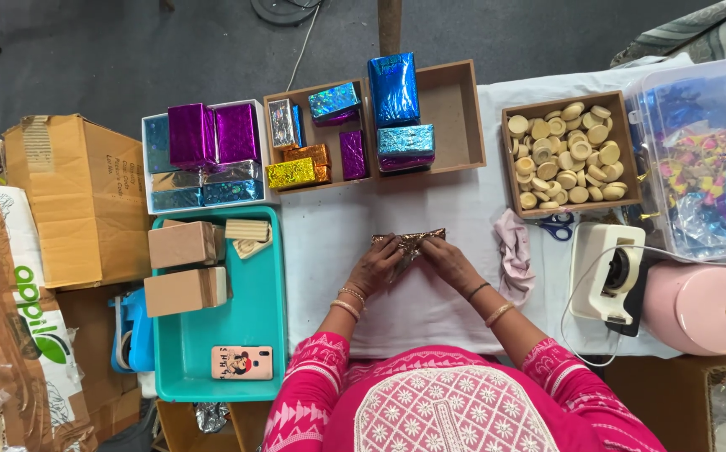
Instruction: Wrapping wooden toys and blocks and packing them into boxes.
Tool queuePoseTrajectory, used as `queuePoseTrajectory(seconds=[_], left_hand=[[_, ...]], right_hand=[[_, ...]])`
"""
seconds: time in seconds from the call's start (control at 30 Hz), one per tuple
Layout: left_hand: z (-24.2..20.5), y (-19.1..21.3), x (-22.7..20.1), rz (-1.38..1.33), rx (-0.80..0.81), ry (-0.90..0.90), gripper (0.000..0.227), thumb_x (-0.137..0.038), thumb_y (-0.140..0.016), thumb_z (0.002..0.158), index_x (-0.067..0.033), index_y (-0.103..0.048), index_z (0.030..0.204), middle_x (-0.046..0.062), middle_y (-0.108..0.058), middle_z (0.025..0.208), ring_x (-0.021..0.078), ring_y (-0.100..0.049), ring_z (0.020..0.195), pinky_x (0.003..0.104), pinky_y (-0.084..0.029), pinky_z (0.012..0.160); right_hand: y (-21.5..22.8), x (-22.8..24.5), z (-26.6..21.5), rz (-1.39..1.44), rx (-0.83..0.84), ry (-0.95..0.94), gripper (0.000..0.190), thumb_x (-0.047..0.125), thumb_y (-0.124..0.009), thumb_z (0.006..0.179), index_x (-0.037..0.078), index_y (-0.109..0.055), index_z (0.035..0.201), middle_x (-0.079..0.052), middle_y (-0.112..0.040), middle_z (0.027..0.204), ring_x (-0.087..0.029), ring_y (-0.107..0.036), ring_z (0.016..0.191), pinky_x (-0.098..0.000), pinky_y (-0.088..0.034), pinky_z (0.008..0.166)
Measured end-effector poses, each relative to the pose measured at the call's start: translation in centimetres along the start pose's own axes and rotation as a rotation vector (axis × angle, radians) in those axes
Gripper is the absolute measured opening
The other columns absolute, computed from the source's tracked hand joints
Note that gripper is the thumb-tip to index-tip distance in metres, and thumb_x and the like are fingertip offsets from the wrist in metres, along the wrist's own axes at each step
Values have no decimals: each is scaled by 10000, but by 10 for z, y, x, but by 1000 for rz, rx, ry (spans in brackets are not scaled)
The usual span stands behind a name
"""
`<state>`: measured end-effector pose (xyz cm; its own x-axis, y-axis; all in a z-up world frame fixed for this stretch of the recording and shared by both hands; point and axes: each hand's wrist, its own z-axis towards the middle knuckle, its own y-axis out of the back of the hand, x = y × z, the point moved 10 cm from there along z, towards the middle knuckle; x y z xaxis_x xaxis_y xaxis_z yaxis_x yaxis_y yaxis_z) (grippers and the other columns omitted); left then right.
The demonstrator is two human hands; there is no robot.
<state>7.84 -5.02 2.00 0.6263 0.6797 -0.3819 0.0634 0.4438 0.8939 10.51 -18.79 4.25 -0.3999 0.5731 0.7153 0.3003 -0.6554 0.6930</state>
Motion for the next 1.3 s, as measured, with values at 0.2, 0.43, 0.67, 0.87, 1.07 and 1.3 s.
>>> queuePoseTrajectory(seconds=[0.2, 0.43, 0.67, 0.87, 1.07, 1.3], left_hand=[[8, 56, -25, -227, 73, -77, 733, -370, -786, 838, 94, -562, 1360, 298, -478, 1457, 454, -338, 1430, 496, -319, 1168], [-12, 27, -7, -240, -116, 108, 330, -129, -750, 872, -22, -668, 1173, 211, -642, 1359, 389, -543, 1347, 439, -468, 1143], [-36, 7, 52, -627, -471, 804, 125, -109, -733, 936, -35, -676, 1019, 123, -703, 852, 253, -679, 735, 369, -547, 684], [-38, -8, 70, -558, -463, 903, 128, -109, -702, 957, -40, -596, 977, 95, -679, 776, 224, -654, 654, 369, -524, 618], [-24, 29, 48, -284, -511, 788, 147, -24, -670, 902, -19, -592, 1026, 149, -655, 971, 340, -623, 908, 459, -509, 800], [13, 21, -46, -19, -175, 57, 234, -14, -617, 880, 13, -660, 1108, 183, -642, 1104, 354, -612, 1111, 449, -520, 1013]], right_hand=[[7, -8, 12, 4, -85, -126, 129, 73, -673, 901, 46, -600, 1003, -144, -665, 970, -382, -665, 883, -463, -549, 748], [20, -1, 16, 128, -121, -203, 158, 70, -703, 884, 37, -571, 965, -130, -669, 965, -364, -675, 875, -438, -549, 736], [22, -4, 19, 183, -123, -269, 205, 53, -749, 847, 31, -569, 941, -121, -662, 941, -334, -669, 831, -420, -530, 722], [20, -14, 26, 240, -91, -367, 251, 53, -771, 811, 29, -540, 905, -109, -647, 907, -290, -660, 791, -397, -537, 725], [12, -27, 31, 195, -62, -392, 272, 40, -770, 763, 39, -542, 911, -108, -646, 884, -294, -643, 792, -404, -528, 732], [-2, -49, 37, 138, -36, -414, 242, 75, -776, 750, 49, -565, 864, -115, -664, 842, -315, -649, 776, -419, -535, 718]])
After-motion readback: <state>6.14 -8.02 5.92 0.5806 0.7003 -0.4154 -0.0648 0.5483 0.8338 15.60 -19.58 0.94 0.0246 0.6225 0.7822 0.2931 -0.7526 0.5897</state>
